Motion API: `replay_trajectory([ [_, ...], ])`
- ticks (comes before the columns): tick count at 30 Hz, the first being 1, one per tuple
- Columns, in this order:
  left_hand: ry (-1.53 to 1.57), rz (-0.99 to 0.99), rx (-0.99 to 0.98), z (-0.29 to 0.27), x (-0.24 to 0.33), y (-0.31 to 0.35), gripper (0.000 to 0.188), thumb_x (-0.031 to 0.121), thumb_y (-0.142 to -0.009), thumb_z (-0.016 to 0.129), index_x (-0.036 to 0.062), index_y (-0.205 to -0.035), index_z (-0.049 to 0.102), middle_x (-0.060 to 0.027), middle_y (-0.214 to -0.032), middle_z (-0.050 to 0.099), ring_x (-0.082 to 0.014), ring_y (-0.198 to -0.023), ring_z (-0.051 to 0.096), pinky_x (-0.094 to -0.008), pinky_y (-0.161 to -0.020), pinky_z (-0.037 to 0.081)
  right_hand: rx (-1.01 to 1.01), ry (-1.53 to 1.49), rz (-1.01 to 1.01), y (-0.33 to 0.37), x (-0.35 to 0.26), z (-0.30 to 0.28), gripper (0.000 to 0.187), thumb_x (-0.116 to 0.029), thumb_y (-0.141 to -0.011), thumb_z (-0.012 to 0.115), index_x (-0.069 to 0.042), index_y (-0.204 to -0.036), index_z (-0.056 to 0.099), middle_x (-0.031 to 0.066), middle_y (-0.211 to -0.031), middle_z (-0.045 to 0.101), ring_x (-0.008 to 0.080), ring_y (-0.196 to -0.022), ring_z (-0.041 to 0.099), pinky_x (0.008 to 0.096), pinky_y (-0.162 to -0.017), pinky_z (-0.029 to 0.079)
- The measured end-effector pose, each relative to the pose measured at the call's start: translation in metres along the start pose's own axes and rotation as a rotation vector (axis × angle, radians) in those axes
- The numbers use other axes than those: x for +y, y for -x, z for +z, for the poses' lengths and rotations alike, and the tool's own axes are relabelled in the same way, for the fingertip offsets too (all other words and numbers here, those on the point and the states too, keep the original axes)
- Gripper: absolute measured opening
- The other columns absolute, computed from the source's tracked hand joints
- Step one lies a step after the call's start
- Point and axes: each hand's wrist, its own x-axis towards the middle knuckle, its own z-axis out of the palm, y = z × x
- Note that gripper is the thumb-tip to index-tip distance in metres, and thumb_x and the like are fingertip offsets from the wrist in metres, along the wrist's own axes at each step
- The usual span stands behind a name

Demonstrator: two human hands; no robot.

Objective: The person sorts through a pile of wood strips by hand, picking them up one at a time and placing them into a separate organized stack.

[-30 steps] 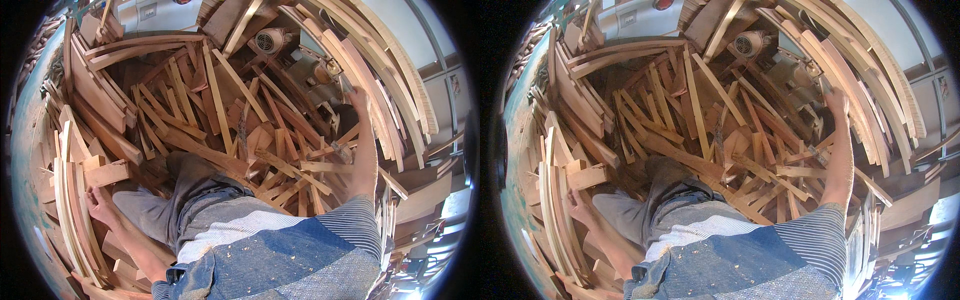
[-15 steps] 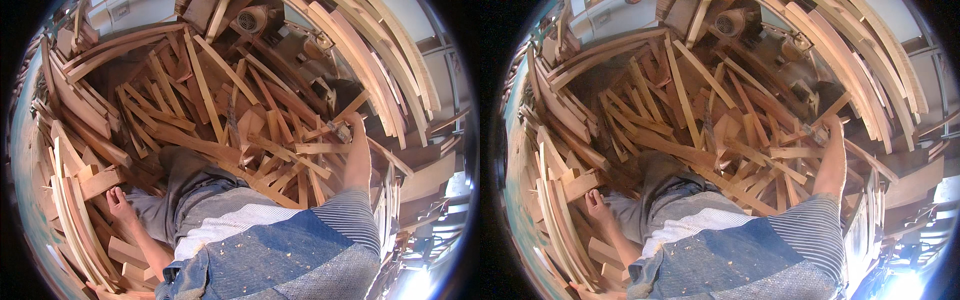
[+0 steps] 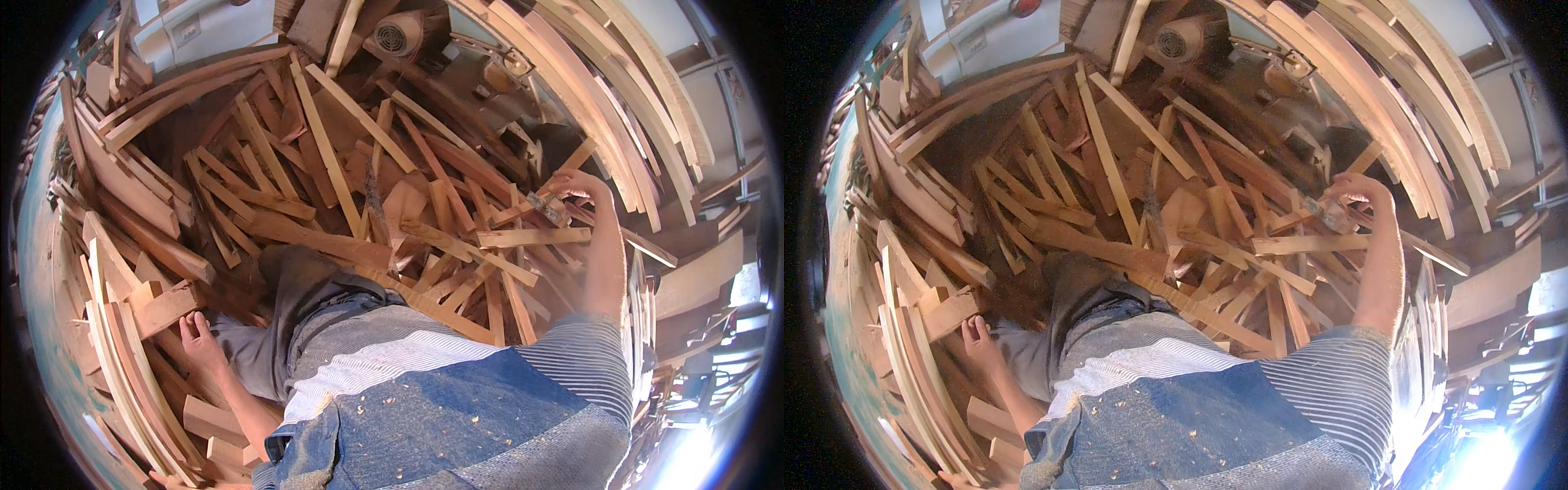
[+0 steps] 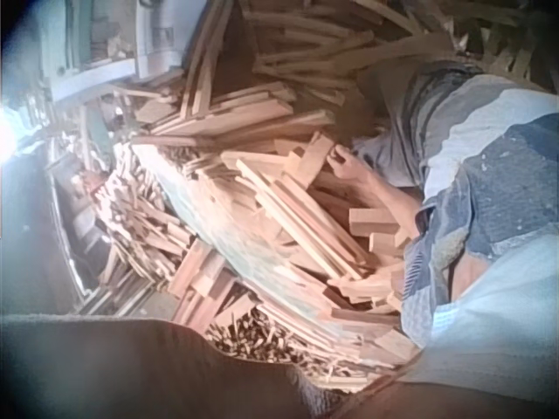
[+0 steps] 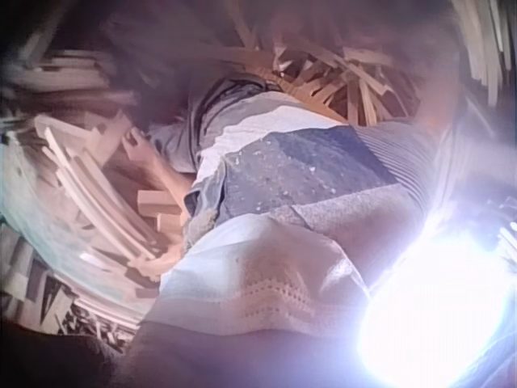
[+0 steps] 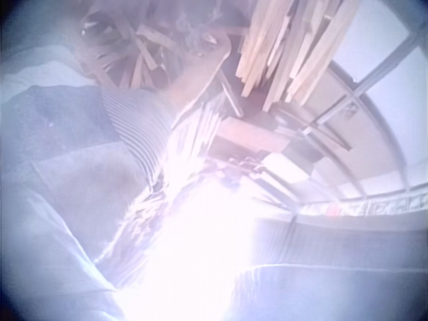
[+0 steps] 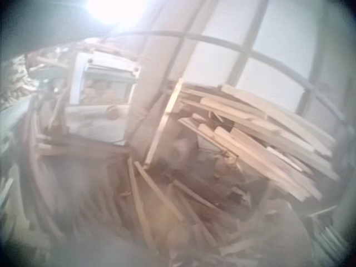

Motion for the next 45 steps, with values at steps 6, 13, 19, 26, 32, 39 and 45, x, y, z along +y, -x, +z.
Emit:
replay_trajectory([
  [6,-0.059,-0.004,0.006,0.006,0.017,0.001,0.021,0.019,-0.104,0.066,-0.002,-0.105,0.064,0.0013,-0.09,0.064,-0.0081,-0.078,0.055,-0.0243,-0.07,0.047,-0.139,0.168,0.044,0.039,-0.037,0.034,0.116,-0.034,-0.07,0.093,-0.017,-0.164,0.027,0.015,-0.165,0.036,0.0358,-0.144,0.045,0.0528,-0.099,0.055],
  [13,-0.057,0.045,0.001,-0.001,0.004,-0.004,0.022,0.017,-0.104,0.067,-0.0045,-0.105,0.065,-0.0005,-0.089,0.066,-0.0091,-0.08,0.058,-0.026,-0.073,0.05,0.467,0.708,-0.113,0.028,-0.008,0.104,0.043,-0.015,-0.072,0.077,-0.011,-0.115,0.073,0.0221,-0.099,0.075,0.0424,-0.093,0.073,0.0472,-0.084,0.06],
  [19,-0.061,0.021,0.038,-0.005,0.001,-0.002,0.023,0.019,-0.103,0.067,-0.0034,-0.105,0.066,-0.0014,-0.09,0.067,-0.0098,-0.081,0.059,-0.0262,-0.074,0.051,0.729,0.66,-0.389,0.026,0.028,0.117,0.027,-0.017,-0.079,0.071,-0.008,-0.104,0.072,0.0233,-0.094,0.071,0.0433,-0.091,0.071,0.0533,-0.081,0.057],
  [26,-0.085,0.028,0.021,-0.004,0.014,0.0,0.021,0.017,-0.102,0.068,-0.0028,-0.107,0.066,-0.0013,-0.093,0.066,-0.0104,-0.081,0.059,-0.0271,-0.076,0.051,0.819,0.735,-0.546,0.101,-0.088,0.108,0.026,-0.023,-0.076,0.073,-0.01,-0.099,0.07,0.0185,-0.088,0.068,0.0404,-0.084,0.07,0.0513,-0.075,0.057],
  [32,-0.01,0.033,-0.054,0.005,0.04,0.003,0.028,0.015,-0.094,0.077,0.0022,-0.115,0.065,-0.0017,-0.099,0.068,-0.011,-0.09,0.061,-0.0271,-0.083,0.051,0.907,0.744,-1.112,0.224,-0.303,0.139,0.047,-0.023,-0.072,0.08,-0.011,-0.115,0.064,0.0126,-0.085,0.062,0.0333,-0.086,0.067,0.0454,-0.07,0.057],
  [39,0.054,0.316,-0.436,0.06,0.133,0.008,0.121,0.04,-0.068,0.095,0.0046,-0.162,0.027,-0.0176,-0.165,0.035,-0.0297,-0.155,0.028,-0.0416,-0.126,0.024,0.519,-0.063,-1.878,0.324,-0.426,0.158,0.055,-0.003,-0.073,0.081,-0.001,-0.126,0.068,0.0176,-0.111,0.075,0.0207,-0.099,0.074,0.0324,-0.088,0.058],
  [45,-0.215,0.512,0.118,0.004,0.232,-0.063,0.113,0.042,-0.065,0.098,-0.006,-0.146,0.037,-0.0232,-0.145,0.047,-0.0349,-0.134,0.05,-0.0456,-0.109,0.045,0.505,-0.346,-2.313,0.398,-0.496,0.187,0.056,-0.009,-0.083,0.082,-0.002,-0.136,0.065,0.0127,-0.122,0.073,0.0186,-0.107,0.07,0.0304,-0.089,0.059],
])
